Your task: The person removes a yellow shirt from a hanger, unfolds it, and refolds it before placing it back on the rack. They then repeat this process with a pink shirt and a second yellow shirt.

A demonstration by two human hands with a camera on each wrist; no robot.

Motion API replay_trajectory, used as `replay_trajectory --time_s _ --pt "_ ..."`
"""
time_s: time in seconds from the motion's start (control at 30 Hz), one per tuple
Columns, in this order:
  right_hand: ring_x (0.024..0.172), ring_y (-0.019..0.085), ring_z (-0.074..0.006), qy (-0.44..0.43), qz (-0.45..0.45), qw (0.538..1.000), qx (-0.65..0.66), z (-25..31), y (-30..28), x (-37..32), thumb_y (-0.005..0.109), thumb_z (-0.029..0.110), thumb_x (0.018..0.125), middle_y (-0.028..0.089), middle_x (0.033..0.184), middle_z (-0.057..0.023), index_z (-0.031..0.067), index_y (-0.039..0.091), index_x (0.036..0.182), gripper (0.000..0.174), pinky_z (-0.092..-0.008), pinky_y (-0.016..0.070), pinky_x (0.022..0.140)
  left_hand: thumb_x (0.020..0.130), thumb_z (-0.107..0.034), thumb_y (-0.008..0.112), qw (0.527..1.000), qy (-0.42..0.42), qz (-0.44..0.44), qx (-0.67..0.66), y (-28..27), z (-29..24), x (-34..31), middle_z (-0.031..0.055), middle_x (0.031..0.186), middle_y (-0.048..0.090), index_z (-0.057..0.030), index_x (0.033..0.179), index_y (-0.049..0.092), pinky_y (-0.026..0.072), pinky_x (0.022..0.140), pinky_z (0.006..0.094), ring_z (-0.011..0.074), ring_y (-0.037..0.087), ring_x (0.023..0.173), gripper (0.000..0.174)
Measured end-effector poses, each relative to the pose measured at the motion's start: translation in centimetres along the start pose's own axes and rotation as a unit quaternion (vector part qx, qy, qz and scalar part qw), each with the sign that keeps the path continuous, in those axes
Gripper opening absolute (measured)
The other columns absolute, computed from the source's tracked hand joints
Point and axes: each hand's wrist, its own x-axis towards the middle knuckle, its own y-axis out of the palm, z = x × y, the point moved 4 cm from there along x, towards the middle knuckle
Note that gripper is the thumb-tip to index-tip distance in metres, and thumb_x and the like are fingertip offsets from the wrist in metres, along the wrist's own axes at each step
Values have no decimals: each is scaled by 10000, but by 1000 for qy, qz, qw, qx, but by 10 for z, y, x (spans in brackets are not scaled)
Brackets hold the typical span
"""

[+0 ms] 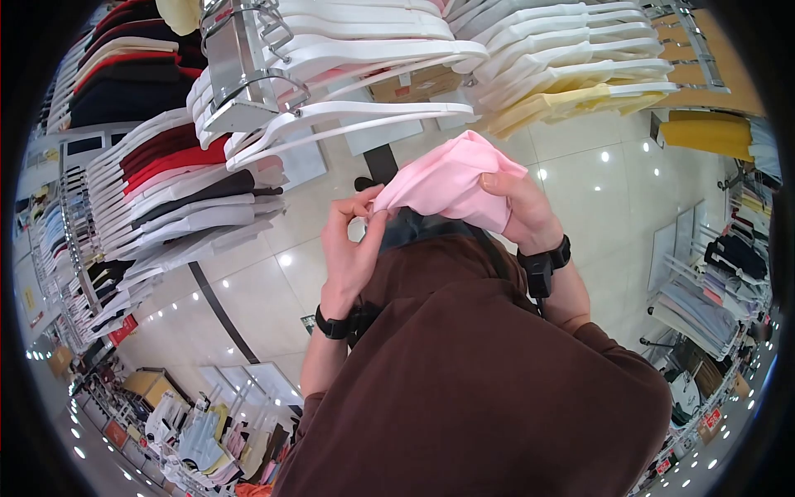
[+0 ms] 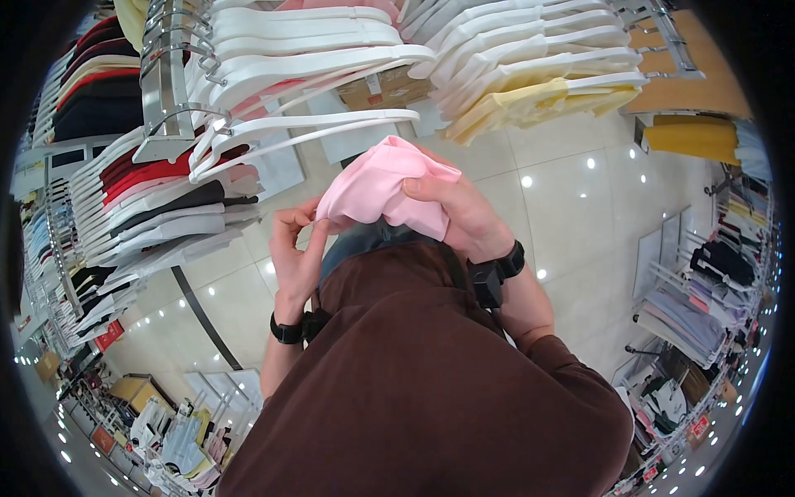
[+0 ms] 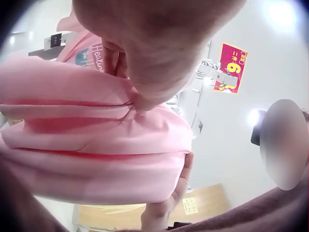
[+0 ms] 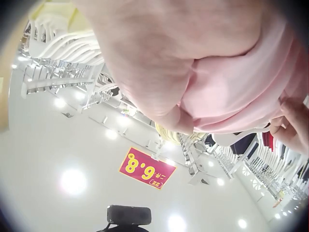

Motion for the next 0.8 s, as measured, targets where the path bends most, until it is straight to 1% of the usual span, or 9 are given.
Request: replay_trajectory --time_s 0.17,0.23,0.37,0.43,0.5,0.57,0.7,0.77,0.8 --pt "1252 655 -218 13 17 1000 -5 -1 -2 -3 824 161 930 629 1428 -137 -8 426 1617 812 -368 559 1038 967 -41 775 993 -67 45 -82 -7 2 4 135 1162 773 -32 1052 602 546 923 333 182 692 967 193" --pt "1281 644 -221 16 6 1000 -15 1 -3 -6 841 165 915 628 1435 -134 -8 452 1598 805 -376 543 1070 939 -55 790 981 -54 188 14 -4 -6 6 84 1057 744 -32 1093 663 538 913 338 180 683 984 201" --pt "1311 633 -217 46 92 993 -60 4 -3 -7 862 174 898 636 1436 -118 -5 533 1519 726 -383 508 1115 909 -71 803 961 -93 258 39 -5 -12 10 65 1004 714 -27 1095 696 527 888 339 174 660 950 219" --pt "1307 634 -212 47 135 987 -73 6 -7 -8 867 181 896 643 1427 -113 -4 552 1497 703 -380 510 1110 873 -58 834 949 -105 293 43 -8 -15 12 48 957 693 -29 985 643 496 897 320 169 624 936 224" --pt "1332 650 -303 52 77 989 -116 5 -20 -9 897 191 823 673 1385 -173 -2 544 1482 772 -453 533 1129 867 -52 838 957 -76 279 20 -14 -15 12 47 958 698 -37 947 606 498 887 320 162 617 914 245" --pt "1324 655 -315 46 56 991 -111 6 -21 -10 899 192 816 671 1390 -176 -2 543 1481 779 -462 532 1128 862 -45 841 963 -48 265 -2 -21 -18 11 46 958 704 -45 908 570 499 877 319 155 610 891 275" --pt "1334 647 -342 35 33 995 -83 13 -22 -12 893 180 812 663 1412 -180 -1 536 1492 790 -477 524 1132 872 -27 829 954 -176 238 -51 -31 -33 4 64 1042 713 -54 869 517 503 869 310 167 624 929 313" --pt "1310 647 -281 29 56 996 -70 14 -22 -10 880 182 847 661 1405 -146 -4 524 1515 779 -431 527 1112 890 -15 809 952 -202 221 -59 -35 -31 3 70 1063 714 -54 878 537 505 869 309 179 636 950 275" --pt "1287 647 -220 24 80 995 -58 14 -19 -9 866 185 883 660 1399 -112 -6 512 1538 769 -385 529 1093 899 4 775 967 -93 234 -43 -37 -34 5 97 1110 719 -43 935 597 527 848 327 200 662 944 188"
